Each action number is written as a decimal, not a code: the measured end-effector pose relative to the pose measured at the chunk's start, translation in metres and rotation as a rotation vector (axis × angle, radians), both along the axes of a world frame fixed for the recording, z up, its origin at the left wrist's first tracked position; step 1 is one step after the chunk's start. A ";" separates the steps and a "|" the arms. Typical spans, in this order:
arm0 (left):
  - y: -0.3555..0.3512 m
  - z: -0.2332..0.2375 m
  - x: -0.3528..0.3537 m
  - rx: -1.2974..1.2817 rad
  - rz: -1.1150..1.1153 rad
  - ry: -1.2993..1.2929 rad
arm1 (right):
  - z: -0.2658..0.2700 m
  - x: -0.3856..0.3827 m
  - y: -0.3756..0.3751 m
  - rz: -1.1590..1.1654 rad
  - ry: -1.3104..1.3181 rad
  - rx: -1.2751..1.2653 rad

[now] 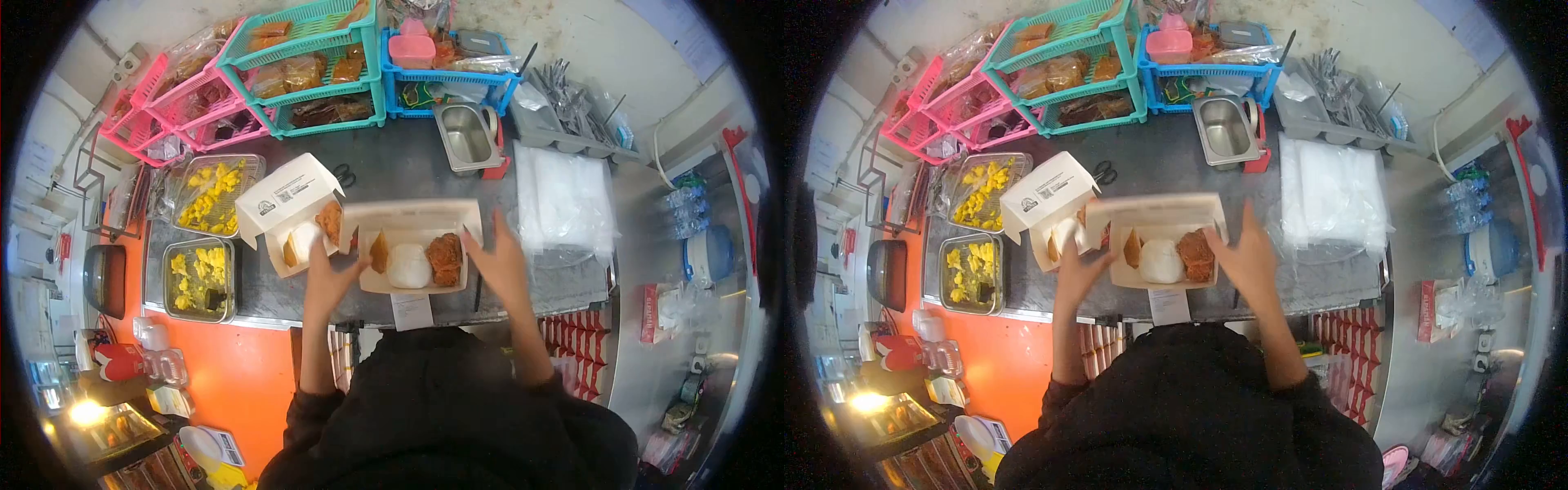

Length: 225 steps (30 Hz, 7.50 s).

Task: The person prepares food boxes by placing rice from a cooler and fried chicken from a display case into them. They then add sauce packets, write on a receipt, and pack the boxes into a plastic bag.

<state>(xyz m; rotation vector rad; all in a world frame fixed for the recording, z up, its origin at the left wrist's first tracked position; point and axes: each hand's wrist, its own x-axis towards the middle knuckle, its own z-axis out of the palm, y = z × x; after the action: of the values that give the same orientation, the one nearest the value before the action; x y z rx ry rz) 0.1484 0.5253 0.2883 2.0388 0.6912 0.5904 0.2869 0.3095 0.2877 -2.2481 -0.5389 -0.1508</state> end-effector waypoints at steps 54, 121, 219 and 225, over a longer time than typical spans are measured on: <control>-0.010 -0.033 -0.004 0.954 -0.932 0.050 | -0.029 -0.012 -0.038 0.889 -0.194 -0.345; -0.037 -0.040 0.009 0.361 -0.608 -0.094 | -0.151 0.202 -0.008 -0.200 0.747 0.838; -0.024 0.011 -0.035 0.158 -0.372 -0.203 | 0.017 -0.037 -0.033 0.522 0.054 0.162; -0.013 -0.019 -0.035 0.103 -0.415 -0.139 | 0.002 -0.022 -0.036 0.717 0.098 0.171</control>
<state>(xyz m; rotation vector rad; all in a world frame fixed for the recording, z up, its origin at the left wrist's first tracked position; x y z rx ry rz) 0.1134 0.5122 0.2698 2.1307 0.1485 0.5231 0.2648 0.2734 0.2896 -1.7647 -1.1855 0.2676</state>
